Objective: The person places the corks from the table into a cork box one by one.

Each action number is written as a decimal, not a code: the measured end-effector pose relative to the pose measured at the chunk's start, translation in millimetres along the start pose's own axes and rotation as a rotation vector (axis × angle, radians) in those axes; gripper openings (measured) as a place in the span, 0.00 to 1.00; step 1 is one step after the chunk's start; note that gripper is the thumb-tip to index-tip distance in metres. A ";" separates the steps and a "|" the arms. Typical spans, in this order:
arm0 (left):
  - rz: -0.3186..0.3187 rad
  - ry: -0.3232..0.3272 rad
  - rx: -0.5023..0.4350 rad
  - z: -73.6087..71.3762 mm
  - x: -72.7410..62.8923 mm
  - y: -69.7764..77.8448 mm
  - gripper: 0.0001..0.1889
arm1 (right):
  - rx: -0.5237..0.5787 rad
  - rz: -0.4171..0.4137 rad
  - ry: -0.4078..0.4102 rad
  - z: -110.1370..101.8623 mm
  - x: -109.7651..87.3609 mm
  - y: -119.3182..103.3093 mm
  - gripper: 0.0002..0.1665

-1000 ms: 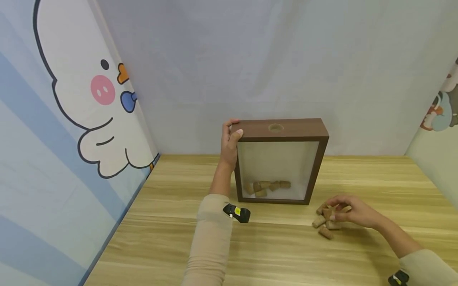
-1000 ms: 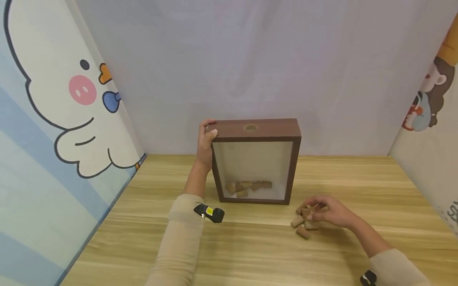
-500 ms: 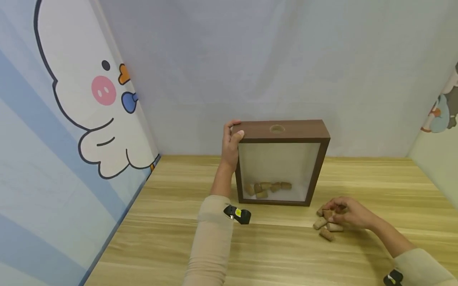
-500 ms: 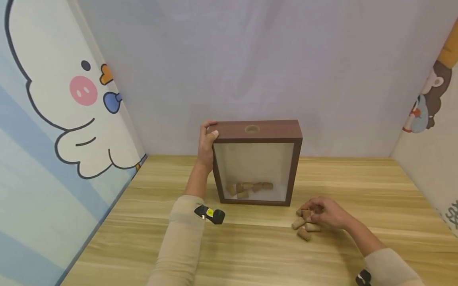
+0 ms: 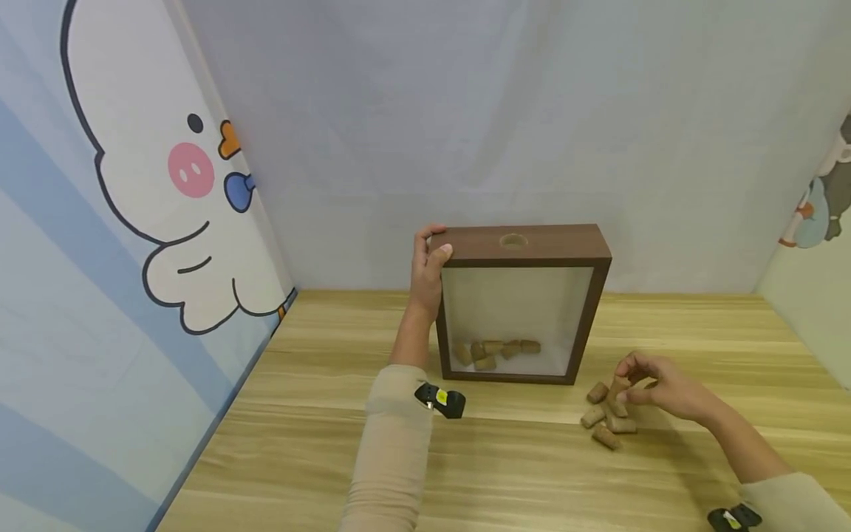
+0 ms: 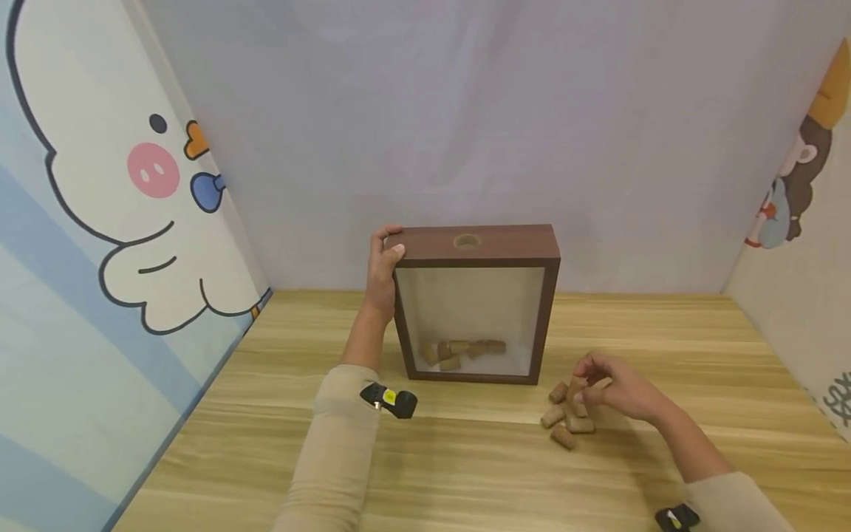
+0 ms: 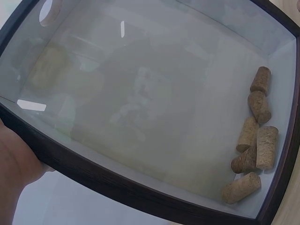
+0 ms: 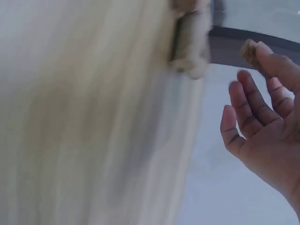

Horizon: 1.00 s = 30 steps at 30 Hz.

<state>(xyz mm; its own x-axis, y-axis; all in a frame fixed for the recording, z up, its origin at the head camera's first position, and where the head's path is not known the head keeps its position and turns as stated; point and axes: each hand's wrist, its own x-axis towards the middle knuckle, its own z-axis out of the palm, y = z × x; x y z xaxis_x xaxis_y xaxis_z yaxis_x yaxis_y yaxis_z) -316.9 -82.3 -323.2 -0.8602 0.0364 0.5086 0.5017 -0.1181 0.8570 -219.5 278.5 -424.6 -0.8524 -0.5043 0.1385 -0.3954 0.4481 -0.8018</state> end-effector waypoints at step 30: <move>0.015 0.009 0.002 0.9 -0.2 -2.4 0.28 | 0.137 -0.239 0.320 13.4 45.5 -120.6 0.19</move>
<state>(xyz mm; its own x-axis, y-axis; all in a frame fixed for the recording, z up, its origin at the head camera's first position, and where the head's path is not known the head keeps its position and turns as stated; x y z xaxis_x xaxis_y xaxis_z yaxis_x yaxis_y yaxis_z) -317.8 -81.1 -325.2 -0.8534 0.0254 0.5207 0.5147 -0.1168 0.8494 -206.1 191.7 -329.4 -0.8139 -0.3175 0.4867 -0.5644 0.2326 -0.7921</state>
